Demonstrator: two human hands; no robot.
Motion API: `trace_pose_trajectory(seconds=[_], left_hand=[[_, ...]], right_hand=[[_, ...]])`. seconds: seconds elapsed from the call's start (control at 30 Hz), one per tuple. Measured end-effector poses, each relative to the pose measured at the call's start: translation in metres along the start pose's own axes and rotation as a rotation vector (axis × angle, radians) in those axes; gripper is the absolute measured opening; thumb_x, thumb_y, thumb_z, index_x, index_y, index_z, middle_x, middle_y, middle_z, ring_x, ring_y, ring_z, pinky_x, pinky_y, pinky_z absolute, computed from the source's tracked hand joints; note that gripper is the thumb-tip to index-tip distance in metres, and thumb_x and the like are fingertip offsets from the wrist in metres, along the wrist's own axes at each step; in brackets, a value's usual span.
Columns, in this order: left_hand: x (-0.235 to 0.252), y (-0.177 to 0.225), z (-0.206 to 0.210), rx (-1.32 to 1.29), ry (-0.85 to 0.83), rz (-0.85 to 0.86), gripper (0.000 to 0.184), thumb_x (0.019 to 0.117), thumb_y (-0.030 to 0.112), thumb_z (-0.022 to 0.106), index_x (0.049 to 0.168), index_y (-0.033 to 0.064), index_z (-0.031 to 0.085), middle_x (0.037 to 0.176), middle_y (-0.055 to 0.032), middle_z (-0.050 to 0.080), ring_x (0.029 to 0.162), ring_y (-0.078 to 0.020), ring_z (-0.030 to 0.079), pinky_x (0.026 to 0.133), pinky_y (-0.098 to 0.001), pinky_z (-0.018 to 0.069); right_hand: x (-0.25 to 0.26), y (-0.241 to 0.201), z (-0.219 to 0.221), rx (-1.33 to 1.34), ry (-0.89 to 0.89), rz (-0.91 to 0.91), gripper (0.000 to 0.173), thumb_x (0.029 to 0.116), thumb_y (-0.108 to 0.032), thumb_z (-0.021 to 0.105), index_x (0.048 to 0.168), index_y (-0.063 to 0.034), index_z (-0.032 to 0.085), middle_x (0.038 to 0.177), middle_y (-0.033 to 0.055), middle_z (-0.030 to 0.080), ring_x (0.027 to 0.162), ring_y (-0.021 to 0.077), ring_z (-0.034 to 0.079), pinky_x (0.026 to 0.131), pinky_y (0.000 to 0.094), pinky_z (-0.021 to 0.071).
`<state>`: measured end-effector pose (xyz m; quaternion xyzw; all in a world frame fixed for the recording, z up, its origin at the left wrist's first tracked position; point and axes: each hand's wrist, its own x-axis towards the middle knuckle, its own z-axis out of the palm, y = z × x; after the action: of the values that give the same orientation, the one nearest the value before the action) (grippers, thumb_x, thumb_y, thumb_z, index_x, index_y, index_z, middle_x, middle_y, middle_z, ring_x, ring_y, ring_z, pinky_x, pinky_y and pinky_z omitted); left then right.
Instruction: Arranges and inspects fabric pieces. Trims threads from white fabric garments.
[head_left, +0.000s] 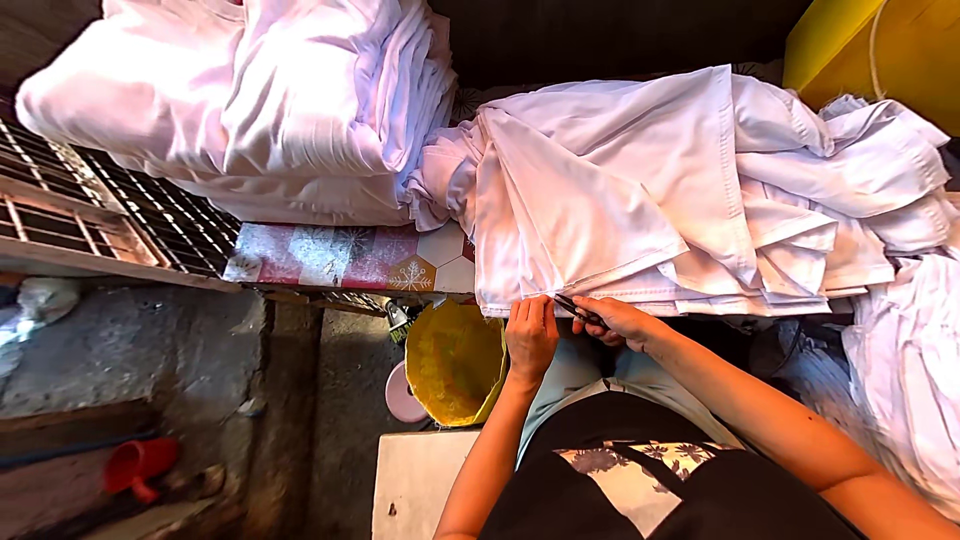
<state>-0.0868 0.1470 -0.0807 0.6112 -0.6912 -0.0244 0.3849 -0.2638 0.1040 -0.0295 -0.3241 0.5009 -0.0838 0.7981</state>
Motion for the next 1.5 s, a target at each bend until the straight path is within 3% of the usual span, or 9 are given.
trace_pose_trajectory(seconds=[0.3, 0.47, 0.57, 0.63, 0.8, 0.97, 1.17, 1.27, 1.5], left_hand=[[-0.001, -0.002, -0.005, -0.004, -0.041, -0.046, 0.016, 0.092, 0.006, 0.061, 0.089, 0.001, 0.076, 0.083, -0.0114, 0.073, 0.079, -0.0267, 0.071, 0.075, -0.0372, 0.0575], [0.02, 0.008, -0.051, 0.202, -0.459, -0.346, 0.023, 0.1002, 0.01, 0.057, 0.107, -0.0062, 0.072, 0.105, -0.0246, 0.071, 0.106, -0.0427, 0.067, 0.092, -0.0535, 0.0526], [0.024, 0.006, -0.03, -0.008, -0.217, -0.067, 0.019, 0.0939, 0.006, 0.067, 0.109, -0.0015, 0.075, 0.112, -0.0203, 0.071, 0.107, -0.0378, 0.068, 0.092, -0.0496, 0.0558], [0.032, 0.004, -0.005, -0.125, -0.218, 0.056, 0.019, 0.0938, 0.007, 0.068, 0.111, 0.0028, 0.077, 0.115, -0.0169, 0.071, 0.108, -0.0344, 0.068, 0.092, -0.0473, 0.056], [0.024, -0.016, 0.033, -0.132, -0.163, 0.191, 0.012, 0.0925, 0.002, 0.066, 0.093, 0.0016, 0.078, 0.103, -0.0155, 0.075, 0.095, -0.0309, 0.073, 0.08, -0.0418, 0.0602], [0.017, -0.008, 0.027, -0.066, -0.124, 0.133, 0.011, 0.0954, 0.0, 0.058, 0.094, -0.0049, 0.069, 0.093, -0.0184, 0.071, 0.086, -0.0304, 0.073, 0.076, -0.0401, 0.0603], [0.019, -0.007, 0.033, -0.026, -0.145, 0.128, 0.013, 0.0915, 0.004, 0.069, 0.096, 0.0059, 0.08, 0.097, -0.0153, 0.074, 0.088, -0.0326, 0.072, 0.073, -0.043, 0.0594], [0.019, -0.006, 0.037, 0.077, -0.157, 0.164, 0.012, 0.0942, 0.007, 0.065, 0.094, 0.0005, 0.076, 0.096, -0.017, 0.072, 0.087, -0.0347, 0.071, 0.07, -0.0438, 0.059], [0.007, -0.001, 0.032, 0.038, -0.173, 0.103, 0.011, 0.0961, 0.0, 0.057, 0.094, -0.0053, 0.067, 0.098, -0.0212, 0.069, 0.097, -0.0396, 0.068, 0.084, -0.0452, 0.0568]], right_hand=[[0.002, -0.002, 0.012, -0.025, 0.107, -0.062, 0.045, 0.1114, -0.04, 0.041, 0.081, -0.0116, 0.058, 0.052, -0.0097, 0.034, 0.04, 0.0006, 0.026, 0.04, 0.0177, 0.0222], [-0.023, 0.006, -0.009, -0.05, 0.107, -0.105, 0.049, 0.1129, -0.04, 0.033, 0.089, -0.0094, 0.062, 0.054, -0.0102, 0.038, 0.042, 0.0002, 0.029, 0.042, 0.0169, 0.0251], [-0.029, 0.009, -0.021, 0.068, 0.205, -0.155, 0.05, 0.1136, -0.039, 0.031, 0.09, -0.0085, 0.063, 0.056, -0.0102, 0.04, 0.042, -0.0009, 0.03, 0.041, 0.0152, 0.0254], [-0.031, 0.007, -0.024, 0.112, 0.231, -0.173, 0.05, 0.1138, -0.038, 0.029, 0.091, -0.0084, 0.062, 0.056, -0.0101, 0.041, 0.041, -0.0015, 0.03, 0.041, 0.0142, 0.0258], [-0.035, 0.004, -0.031, 0.136, 0.209, -0.216, 0.051, 0.1139, -0.039, 0.027, 0.092, -0.0079, 0.062, 0.056, -0.0097, 0.042, 0.041, -0.0018, 0.03, 0.04, 0.0137, 0.0255], [-0.031, 0.009, -0.033, 0.181, 0.219, -0.211, 0.053, 0.1139, -0.04, 0.027, 0.091, -0.0077, 0.062, 0.056, -0.0092, 0.041, 0.041, -0.0016, 0.029, 0.04, 0.0136, 0.0245], [-0.029, 0.009, -0.032, 0.167, 0.213, -0.218, 0.052, 0.1139, -0.039, 0.026, 0.092, -0.0079, 0.062, 0.057, -0.0092, 0.042, 0.041, -0.0016, 0.029, 0.04, 0.0137, 0.0252], [-0.029, 0.009, -0.031, 0.181, 0.209, -0.219, 0.052, 0.114, -0.039, 0.026, 0.093, -0.0078, 0.061, 0.057, -0.0087, 0.042, 0.041, -0.0015, 0.03, 0.039, 0.0132, 0.0253], [-0.028, 0.015, -0.023, 0.105, 0.144, -0.14, 0.051, 0.1135, -0.041, 0.028, 0.093, -0.0094, 0.062, 0.057, -0.0095, 0.042, 0.042, -0.001, 0.031, 0.041, 0.0142, 0.0259]])
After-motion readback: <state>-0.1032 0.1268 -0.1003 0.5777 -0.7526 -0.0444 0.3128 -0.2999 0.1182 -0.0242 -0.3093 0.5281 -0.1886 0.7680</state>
